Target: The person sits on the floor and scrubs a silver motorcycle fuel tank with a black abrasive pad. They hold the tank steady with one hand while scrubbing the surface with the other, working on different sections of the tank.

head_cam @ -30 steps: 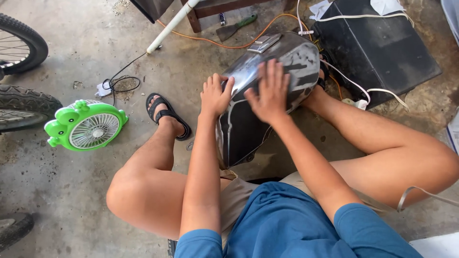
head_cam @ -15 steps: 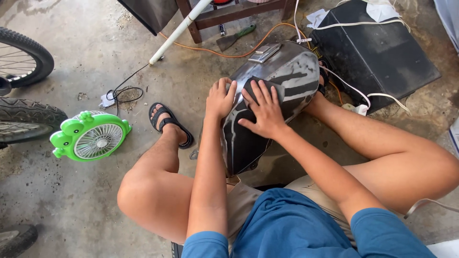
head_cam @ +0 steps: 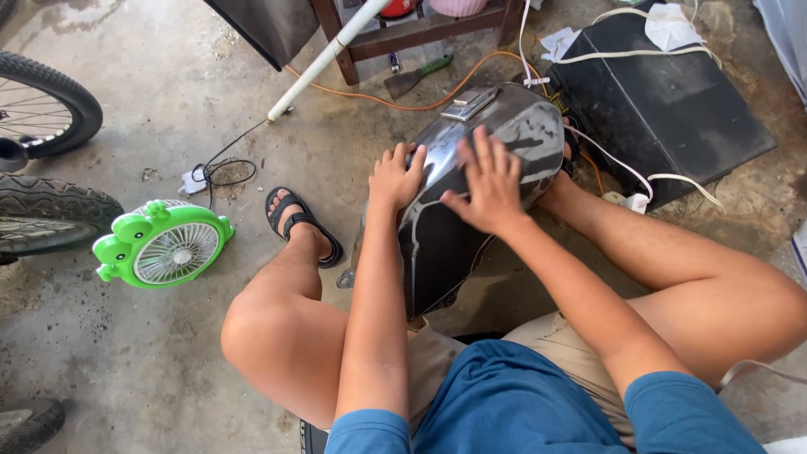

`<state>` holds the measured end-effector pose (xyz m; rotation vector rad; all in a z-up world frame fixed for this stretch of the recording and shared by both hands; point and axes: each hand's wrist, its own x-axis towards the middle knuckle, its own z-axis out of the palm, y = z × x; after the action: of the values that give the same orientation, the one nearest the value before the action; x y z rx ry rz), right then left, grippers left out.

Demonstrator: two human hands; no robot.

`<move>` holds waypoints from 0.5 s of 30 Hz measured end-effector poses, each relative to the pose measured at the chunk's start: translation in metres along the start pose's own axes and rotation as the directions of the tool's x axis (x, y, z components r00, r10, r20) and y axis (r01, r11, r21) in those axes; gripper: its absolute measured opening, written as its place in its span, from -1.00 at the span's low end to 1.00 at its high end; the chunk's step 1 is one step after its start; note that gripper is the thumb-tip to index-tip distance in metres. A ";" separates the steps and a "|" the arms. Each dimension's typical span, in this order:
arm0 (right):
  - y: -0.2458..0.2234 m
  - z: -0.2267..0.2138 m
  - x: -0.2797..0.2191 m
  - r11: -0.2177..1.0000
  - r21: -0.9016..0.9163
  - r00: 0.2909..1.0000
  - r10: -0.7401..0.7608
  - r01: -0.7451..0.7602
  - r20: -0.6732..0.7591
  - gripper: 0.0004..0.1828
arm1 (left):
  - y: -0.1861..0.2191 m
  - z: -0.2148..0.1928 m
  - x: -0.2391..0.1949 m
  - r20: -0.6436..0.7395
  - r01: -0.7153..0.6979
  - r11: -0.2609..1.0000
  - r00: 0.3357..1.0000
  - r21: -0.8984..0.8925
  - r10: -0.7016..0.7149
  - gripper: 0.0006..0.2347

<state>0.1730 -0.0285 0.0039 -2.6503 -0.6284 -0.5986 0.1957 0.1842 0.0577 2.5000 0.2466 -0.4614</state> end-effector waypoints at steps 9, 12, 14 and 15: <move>-0.035 -0.001 0.002 0.972 0.187 0.989 -0.149 0.145 0.008 0.25 | 0.005 -0.005 -0.005 -0.004 0.009 0.999 1.000 -0.046 -0.009 -0.40; 0.004 -0.004 0.019 0.989 0.116 0.996 -0.084 0.087 -0.030 0.00 | 0.008 -0.007 -0.012 -0.009 0.011 0.997 1.000 -0.072 -0.011 -0.38; 0.032 0.009 0.026 0.987 0.144 0.997 0.075 -0.077 0.023 -0.08 | 0.007 -0.007 -0.013 -0.018 0.012 0.996 1.000 -0.083 -0.014 -0.38; 0.047 0.015 0.029 0.955 0.161 0.968 0.239 -0.248 0.075 -0.15 | 0.009 -0.008 -0.012 -0.022 0.007 0.996 1.000 -0.090 -0.009 -0.38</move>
<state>0.2239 -0.0518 -0.0061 -2.5380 -0.3414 -0.3840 0.1893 0.1803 0.0725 2.4183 0.2803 -0.4165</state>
